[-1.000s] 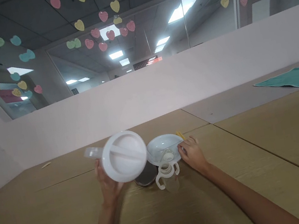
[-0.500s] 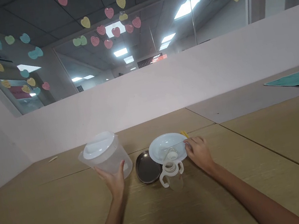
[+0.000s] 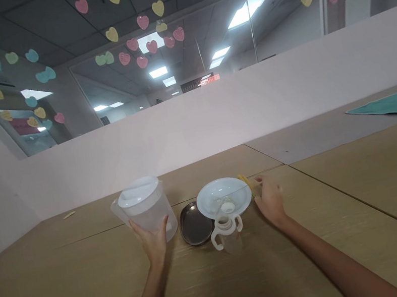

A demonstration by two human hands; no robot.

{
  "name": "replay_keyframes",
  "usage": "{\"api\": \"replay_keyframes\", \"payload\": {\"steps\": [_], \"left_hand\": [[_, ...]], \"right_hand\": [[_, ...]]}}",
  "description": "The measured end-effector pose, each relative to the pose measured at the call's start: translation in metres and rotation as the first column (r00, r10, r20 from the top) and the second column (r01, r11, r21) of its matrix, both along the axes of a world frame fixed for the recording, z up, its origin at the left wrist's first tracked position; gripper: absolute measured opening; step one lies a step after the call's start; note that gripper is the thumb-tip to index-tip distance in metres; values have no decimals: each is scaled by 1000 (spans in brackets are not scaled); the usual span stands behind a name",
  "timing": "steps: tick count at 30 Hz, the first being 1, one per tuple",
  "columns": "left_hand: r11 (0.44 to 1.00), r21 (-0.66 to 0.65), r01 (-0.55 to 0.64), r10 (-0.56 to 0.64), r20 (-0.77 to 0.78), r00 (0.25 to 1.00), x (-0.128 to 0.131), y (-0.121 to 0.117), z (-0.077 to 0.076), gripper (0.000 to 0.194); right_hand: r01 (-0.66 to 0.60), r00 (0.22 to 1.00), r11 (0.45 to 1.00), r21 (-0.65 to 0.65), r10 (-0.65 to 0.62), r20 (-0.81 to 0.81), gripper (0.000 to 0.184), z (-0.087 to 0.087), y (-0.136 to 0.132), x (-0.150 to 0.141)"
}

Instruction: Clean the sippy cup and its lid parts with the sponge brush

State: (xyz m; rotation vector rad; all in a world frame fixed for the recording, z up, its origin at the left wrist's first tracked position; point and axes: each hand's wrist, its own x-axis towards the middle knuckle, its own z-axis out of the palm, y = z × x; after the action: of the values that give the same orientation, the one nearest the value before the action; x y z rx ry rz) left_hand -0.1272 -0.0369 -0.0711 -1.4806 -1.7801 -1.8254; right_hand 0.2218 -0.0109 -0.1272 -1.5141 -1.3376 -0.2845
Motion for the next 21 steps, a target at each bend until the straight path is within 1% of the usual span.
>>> {"api": "replay_keyframes", "payload": {"steps": [3,5,7,10,11,12,14,15,16,17,18,19,20,21], "left_hand": [[1000,10,5,-5,-6,1000,2,-1,0,103],[1000,3,7,-7,-3,1000,3,-1,0,103],[1000,-12,-1,1,17,1000,2,0,1,101],[998,-58,-8,12,57,998,1,-1,4,97],[998,-54,-25,28,54,998,3,-3,6,98],[998,-30,-47,48,33,998,5,-6,7,99],[993,80,-87,90,-40,995,15,-16,10,98],[988,142,-62,76,-94,993,23,-21,11,92],[982,187,-6,31,-134,991,32,-25,11,81],[977,196,88,-51,-183,982,42,-28,12,65],[960,164,228,-181,-257,949,52,-29,12,46],[920,59,386,-344,-345,873,63,-27,12,31],[869,-87,488,-481,-387,787,73,-23,11,25],[824,-211,526,-565,-382,732,82,-17,11,25]], "right_hand": [[62,997,990,-125,-68,-43,43,-8,6,4],[42,996,976,-212,-57,-63,37,-14,10,5],[-5,997,967,-256,-15,-78,31,-21,13,3],[-74,995,964,-257,53,-85,27,-29,16,0],[-93,993,964,-249,73,-89,27,-31,17,0],[-111,991,964,-240,89,-99,27,-33,19,0],[-132,985,967,-216,104,-137,29,-36,23,3],[-135,981,970,-202,102,-166,29,-37,25,4],[-131,975,974,-186,93,-201,30,-39,28,7],[-123,967,978,-171,80,-241,30,-40,30,9],[-112,957,982,-156,64,-282,30,-42,33,11],[-100,945,985,-142,49,-323,29,-43,35,12],[-89,932,988,-129,37,-362,29,-44,37,14],[-80,918,990,-118,27,-396,29,-44,38,15]]}}
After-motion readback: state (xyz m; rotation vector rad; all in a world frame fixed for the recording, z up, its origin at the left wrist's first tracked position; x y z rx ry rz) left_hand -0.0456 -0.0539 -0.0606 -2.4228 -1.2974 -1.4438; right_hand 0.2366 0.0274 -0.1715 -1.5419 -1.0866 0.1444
